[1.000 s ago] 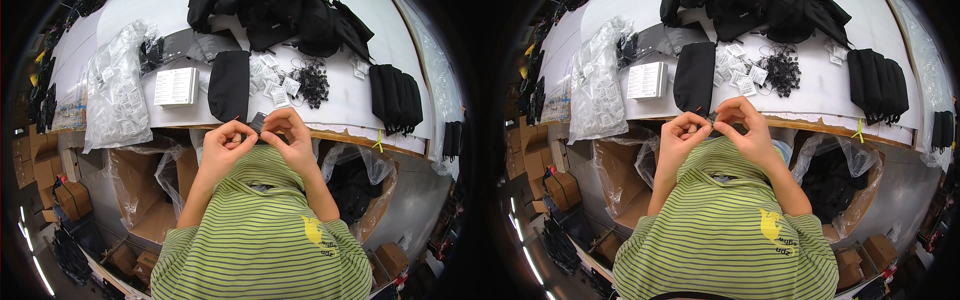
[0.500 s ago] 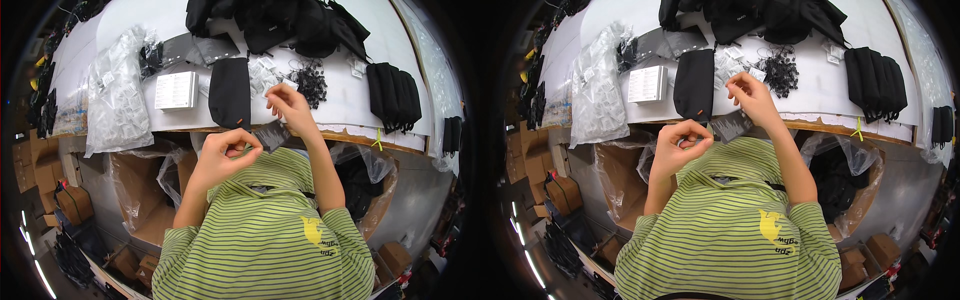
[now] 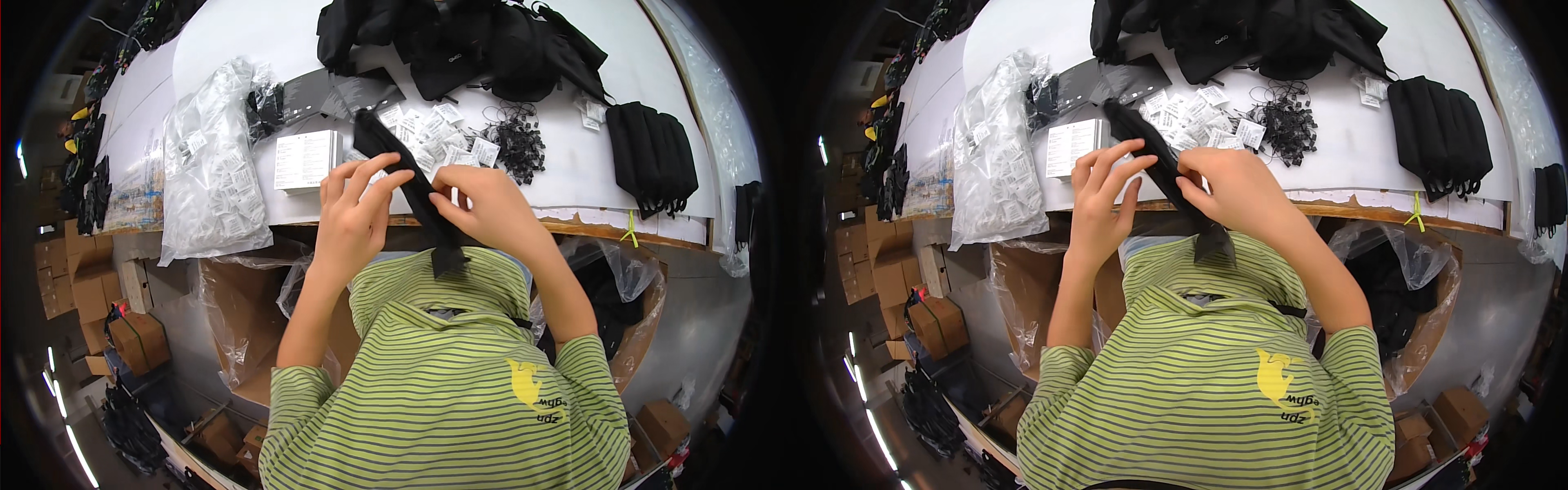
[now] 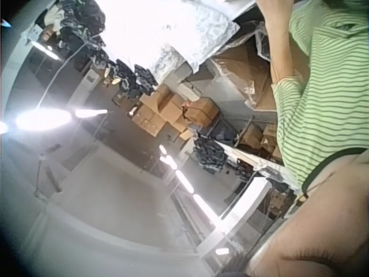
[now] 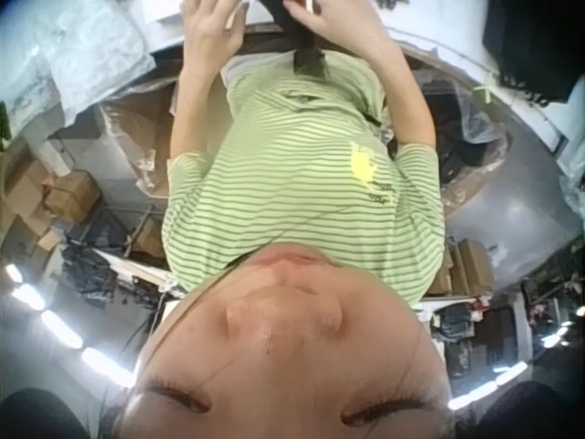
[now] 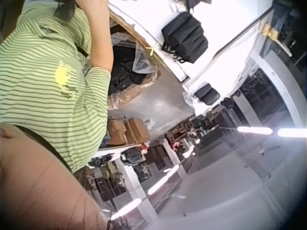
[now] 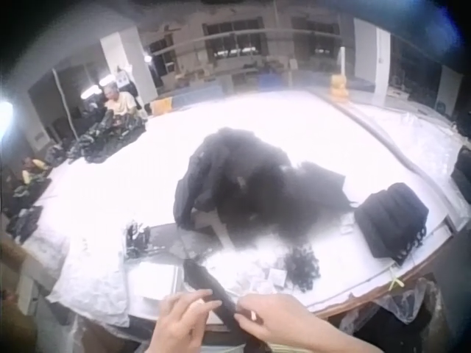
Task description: The recorder is seen attaching labels and tags to small black pouches and organizing them on a workbench.
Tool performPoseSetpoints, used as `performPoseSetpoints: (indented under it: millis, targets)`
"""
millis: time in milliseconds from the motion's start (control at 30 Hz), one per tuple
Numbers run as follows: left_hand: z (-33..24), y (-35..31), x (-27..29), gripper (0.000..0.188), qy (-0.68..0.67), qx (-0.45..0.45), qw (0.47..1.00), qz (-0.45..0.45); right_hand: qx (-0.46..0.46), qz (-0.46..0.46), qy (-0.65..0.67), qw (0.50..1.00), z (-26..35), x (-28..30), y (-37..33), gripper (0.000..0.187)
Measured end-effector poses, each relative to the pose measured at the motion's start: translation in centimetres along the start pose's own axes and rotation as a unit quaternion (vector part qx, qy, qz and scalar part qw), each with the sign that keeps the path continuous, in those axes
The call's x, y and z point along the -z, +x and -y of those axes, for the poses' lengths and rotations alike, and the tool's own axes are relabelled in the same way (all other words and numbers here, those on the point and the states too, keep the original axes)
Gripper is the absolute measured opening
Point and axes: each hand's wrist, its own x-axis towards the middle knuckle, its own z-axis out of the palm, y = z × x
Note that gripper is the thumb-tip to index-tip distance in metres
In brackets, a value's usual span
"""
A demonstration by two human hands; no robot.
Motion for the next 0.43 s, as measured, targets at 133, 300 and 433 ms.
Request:
performPoseSetpoints:
  millis: [133,300,433]
  targets:
    - [0.1,-0.8,-0.1,0.035,0.069,-0.017,0.997,-0.006,0.046,-0.075,-0.046,0.995,1.4,1.7,-0.7,0.010]
    - [-0.2,-0.6,0.1,0.035,0.105,-0.070,0.992,-0.009,0.067,-0.110,-0.102,0.986,2.1,1.9,-1.4,0.011]
    - [0.7,-1.1,-0.1,0.034,0.047,-0.082,0.994,0.050,0.098,-0.114,-0.116,0.982,2.4,1.9,-1.7,0.010]
